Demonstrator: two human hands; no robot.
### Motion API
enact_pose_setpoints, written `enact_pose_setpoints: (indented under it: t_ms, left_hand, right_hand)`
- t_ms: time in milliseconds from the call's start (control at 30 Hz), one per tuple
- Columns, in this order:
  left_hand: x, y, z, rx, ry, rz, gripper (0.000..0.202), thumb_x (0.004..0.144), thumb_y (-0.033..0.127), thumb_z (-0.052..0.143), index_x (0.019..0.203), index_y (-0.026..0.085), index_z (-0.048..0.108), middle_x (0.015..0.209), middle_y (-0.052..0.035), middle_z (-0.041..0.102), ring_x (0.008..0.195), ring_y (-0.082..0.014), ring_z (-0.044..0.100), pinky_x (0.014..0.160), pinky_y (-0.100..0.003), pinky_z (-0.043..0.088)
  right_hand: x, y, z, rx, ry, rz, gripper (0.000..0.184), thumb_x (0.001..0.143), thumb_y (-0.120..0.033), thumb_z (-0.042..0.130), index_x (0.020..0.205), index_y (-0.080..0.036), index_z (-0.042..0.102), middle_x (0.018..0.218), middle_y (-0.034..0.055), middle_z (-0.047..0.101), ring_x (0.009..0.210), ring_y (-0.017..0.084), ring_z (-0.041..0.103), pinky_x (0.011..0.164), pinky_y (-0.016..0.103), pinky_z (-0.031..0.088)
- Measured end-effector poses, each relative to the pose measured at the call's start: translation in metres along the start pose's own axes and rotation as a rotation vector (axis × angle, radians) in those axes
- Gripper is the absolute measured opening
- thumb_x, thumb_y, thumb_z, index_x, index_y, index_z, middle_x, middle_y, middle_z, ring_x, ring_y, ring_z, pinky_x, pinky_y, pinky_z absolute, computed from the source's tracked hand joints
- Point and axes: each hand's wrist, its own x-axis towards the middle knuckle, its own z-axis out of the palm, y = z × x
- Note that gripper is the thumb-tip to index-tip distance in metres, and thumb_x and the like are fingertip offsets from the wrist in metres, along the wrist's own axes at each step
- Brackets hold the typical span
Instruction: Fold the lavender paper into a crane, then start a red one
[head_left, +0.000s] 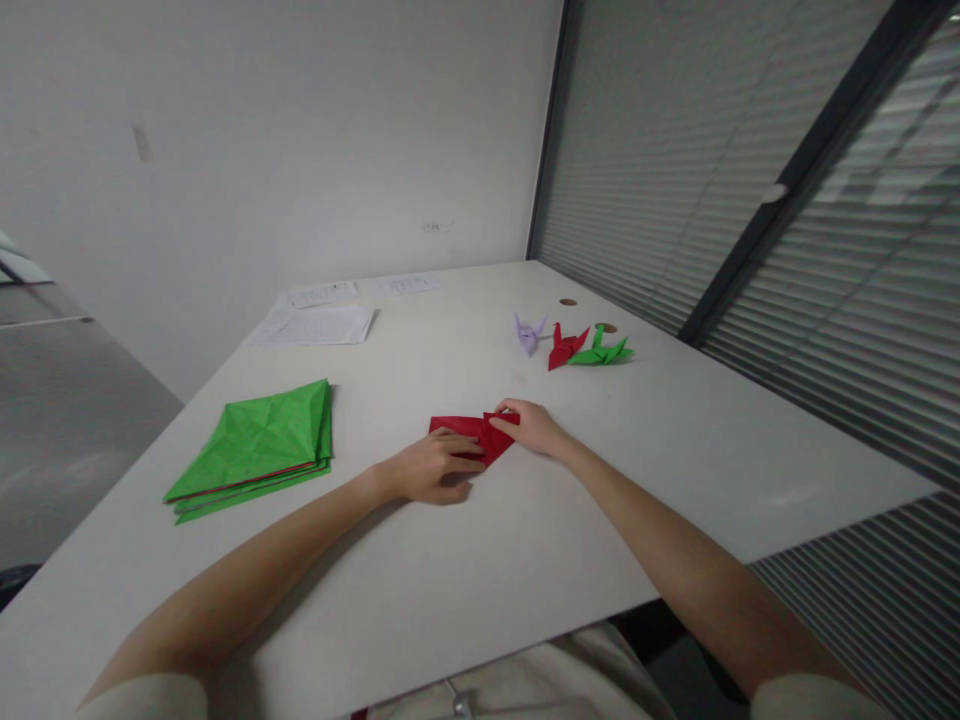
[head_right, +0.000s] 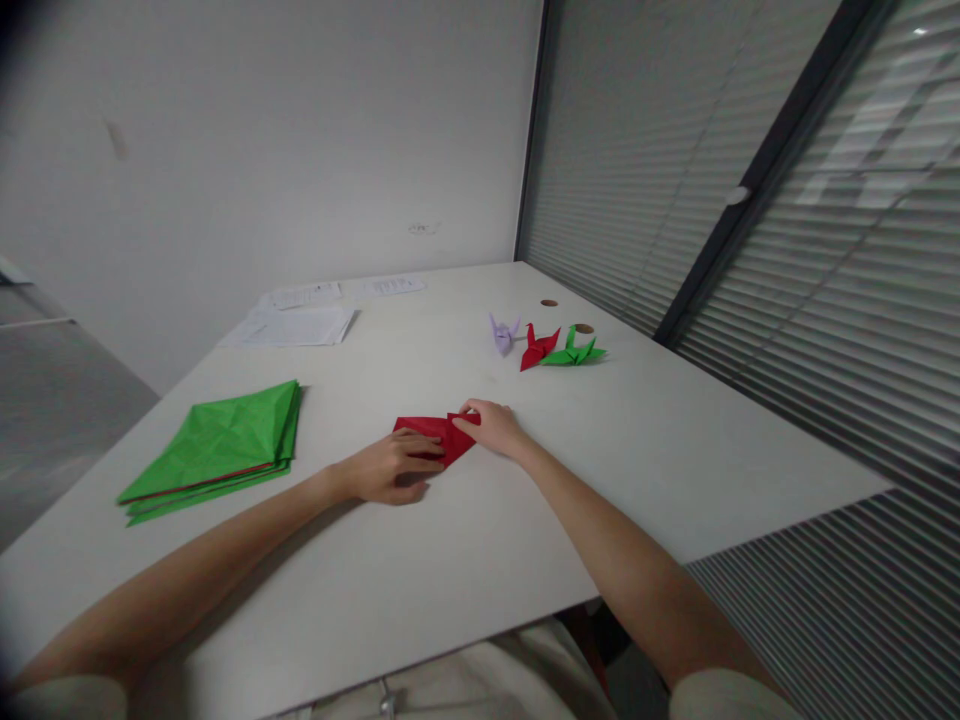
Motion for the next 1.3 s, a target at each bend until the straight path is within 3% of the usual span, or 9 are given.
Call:
enact_pose_setpoints:
  t_ms: [33, 133, 233, 400, 567, 700, 833, 1067, 1300]
  left_hand:
    - [0.0, 0.001, -0.001, -0.002, -0.01, -0.005, 0.038, 0.083, 0.028, 0.055, 0.119, 0.017, 0.061, 0.125, -0.0135, 0.058, 0.117, -0.0288, 0.053, 0.102, -0.044, 0.041]
    - [0.0, 0.002, -0.003, 0.01, -0.029, -0.063, 0.047, 0.083, 0.03, 0.056, 0.127, 0.016, 0.054, 0.12, -0.0141, 0.058, 0.111, -0.029, 0.054, 0.1, -0.044, 0.042]
    - [-0.002, 0.002, -0.003, 0.05, -0.023, -0.125, 0.054, 0.084, 0.037, 0.056, 0.134, 0.017, 0.049, 0.116, -0.014, 0.056, 0.109, -0.0296, 0.053, 0.099, -0.044, 0.041]
    - [-0.002, 0.002, 0.001, 0.07, -0.016, -0.134, 0.056, 0.086, 0.039, 0.053, 0.137, 0.018, 0.046, 0.114, -0.0138, 0.052, 0.108, -0.0287, 0.05, 0.103, -0.045, 0.036]
    - [-0.001, 0.003, 0.002, 0.084, -0.032, -0.142, 0.057, 0.088, 0.043, 0.05, 0.139, 0.019, 0.044, 0.115, -0.0144, 0.05, 0.108, -0.0293, 0.047, 0.101, -0.048, 0.036]
    - [-0.001, 0.004, 0.001, 0.072, -0.014, -0.137, 0.053, 0.088, 0.043, 0.05, 0.135, 0.019, 0.05, 0.114, -0.0141, 0.051, 0.106, -0.0285, 0.049, 0.098, -0.046, 0.04]
    - [-0.001, 0.005, 0.001, 0.039, 0.024, -0.091, 0.047, 0.087, 0.041, 0.052, 0.125, 0.015, 0.056, 0.116, -0.0146, 0.054, 0.109, -0.0283, 0.051, 0.102, -0.044, 0.039]
    - [0.001, 0.006, 0.001, -0.004, 0.043, -0.068, 0.039, 0.085, 0.04, 0.056, 0.116, 0.016, 0.061, 0.12, -0.0154, 0.055, 0.113, -0.0295, 0.052, 0.103, -0.047, 0.039]
    - [-0.001, 0.005, 0.005, -0.027, 0.083, -0.082, 0.034, 0.086, 0.036, 0.056, 0.109, 0.013, 0.065, 0.12, -0.017, 0.056, 0.114, -0.0284, 0.053, 0.104, -0.046, 0.04]
  right_hand:
    - [0.001, 0.002, -0.004, 0.075, -0.038, -0.021, 0.026, 0.08, -0.039, 0.061, 0.095, -0.019, 0.069, 0.092, 0.0061, 0.071, 0.082, 0.02, 0.063, 0.077, 0.032, 0.045]
    - [0.002, 0.01, -0.024, 0.322, -0.335, -0.117, 0.036, 0.07, -0.039, 0.071, 0.097, -0.014, 0.071, 0.095, 0.0079, 0.072, 0.086, 0.021, 0.064, 0.078, 0.031, 0.047]
    - [0.001, 0.017, -0.041, 0.325, -0.521, -0.134, 0.033, 0.071, -0.035, 0.069, 0.096, -0.014, 0.074, 0.097, 0.0082, 0.073, 0.089, 0.021, 0.064, 0.083, 0.031, 0.047]
    - [0.001, 0.014, -0.039, 0.255, -0.597, -0.2, 0.03, 0.072, -0.026, 0.068, 0.101, -0.02, 0.075, 0.106, 0.007, 0.072, 0.1, 0.021, 0.061, 0.091, 0.031, 0.044]
    - [0.001, 0.012, -0.034, 0.251, -0.65, -0.252, 0.024, 0.075, -0.034, 0.067, 0.094, -0.022, 0.077, 0.111, 0.0063, 0.07, 0.096, 0.019, 0.059, 0.089, 0.029, 0.044]
    - [0.0, 0.011, -0.032, 0.277, -0.627, -0.186, 0.036, 0.076, -0.048, 0.065, 0.09, -0.016, 0.076, 0.085, 0.005, 0.071, 0.075, 0.016, 0.057, 0.069, 0.027, 0.044]
    - [0.0, 0.007, -0.023, 0.271, -0.444, -0.135, 0.043, 0.082, -0.053, 0.054, 0.079, -0.013, 0.069, 0.066, 0.0001, 0.06, 0.06, 0.013, 0.048, 0.057, 0.025, 0.036]
    - [-0.001, -0.004, -0.003, -0.022, -0.109, -0.072, 0.03, 0.084, -0.044, 0.056, 0.077, -0.016, 0.067, 0.072, 0.0034, 0.065, 0.066, 0.015, 0.054, 0.061, 0.026, 0.037]
    - [-0.001, -0.004, 0.009, -0.151, 0.003, 0.027, 0.02, 0.083, -0.04, 0.06, 0.085, -0.021, 0.066, 0.084, 0.0051, 0.07, 0.075, 0.018, 0.061, 0.067, 0.026, 0.039]
